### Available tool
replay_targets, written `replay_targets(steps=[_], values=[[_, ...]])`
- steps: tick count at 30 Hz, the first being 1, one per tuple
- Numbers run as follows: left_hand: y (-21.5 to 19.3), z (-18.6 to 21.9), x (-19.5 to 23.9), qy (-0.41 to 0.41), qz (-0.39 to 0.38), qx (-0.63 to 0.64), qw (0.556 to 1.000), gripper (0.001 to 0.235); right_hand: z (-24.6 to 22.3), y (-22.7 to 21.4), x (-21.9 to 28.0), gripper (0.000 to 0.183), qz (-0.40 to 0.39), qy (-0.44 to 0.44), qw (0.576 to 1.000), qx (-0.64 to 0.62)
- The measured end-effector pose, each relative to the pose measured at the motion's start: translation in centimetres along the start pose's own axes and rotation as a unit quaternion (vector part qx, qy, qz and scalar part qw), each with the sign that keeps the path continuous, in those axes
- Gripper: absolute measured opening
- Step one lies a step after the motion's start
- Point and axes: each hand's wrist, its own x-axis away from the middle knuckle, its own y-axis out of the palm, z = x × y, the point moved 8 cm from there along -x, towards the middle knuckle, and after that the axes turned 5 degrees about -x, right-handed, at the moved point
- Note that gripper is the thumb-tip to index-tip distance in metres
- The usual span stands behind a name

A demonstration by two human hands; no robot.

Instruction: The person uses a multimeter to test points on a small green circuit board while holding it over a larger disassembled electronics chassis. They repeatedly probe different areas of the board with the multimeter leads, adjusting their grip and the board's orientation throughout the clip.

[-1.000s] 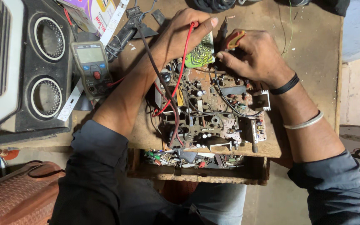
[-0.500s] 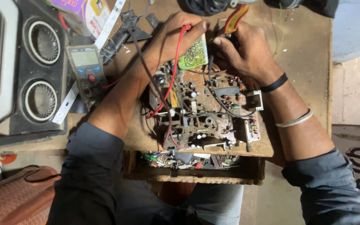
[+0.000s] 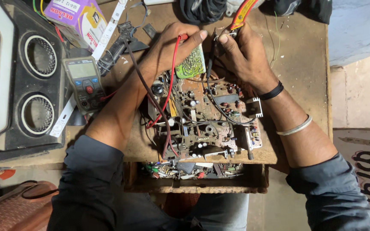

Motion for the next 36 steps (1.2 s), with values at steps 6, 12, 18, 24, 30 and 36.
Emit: replay_targets(steps=[6, 12, 18, 24, 30, 36], values=[[-0.3, 0.8, 0.3, -0.038, -0.018, -0.005, 0.999, 0.048, -0.4, 0.2, -0.1, 0.024, -0.011, -0.023, 0.995, 0.101], [-0.2, 0.4, 0.3, -0.039, -0.008, -0.010, 0.999, 0.049, -0.9, -0.1, 0.0, 0.022, -0.005, -0.045, 0.994, 0.103], [0.2, -0.2, -0.1, -0.014, -0.002, -0.019, 1.000, 0.058, -2.1, 1.6, 0.3, 0.025, -0.076, -0.142, 0.975, 0.151], [-0.3, 1.7, 0.2, 0.052, 0.023, -0.044, 0.997, 0.056, -1.7, 1.3, 0.3, 0.032, -0.044, -0.076, 0.986, 0.142], [-1.0, 4.4, 0.7, 0.102, 0.027, -0.071, 0.992, 0.047, -1.9, 1.3, 0.2, 0.020, -0.043, -0.113, 0.978, 0.167], [-1.2, 6.4, 1.5, 0.138, 0.043, -0.112, 0.983, 0.043, -1.6, 1.3, 0.3, 0.019, -0.056, -0.090, 0.982, 0.156]])
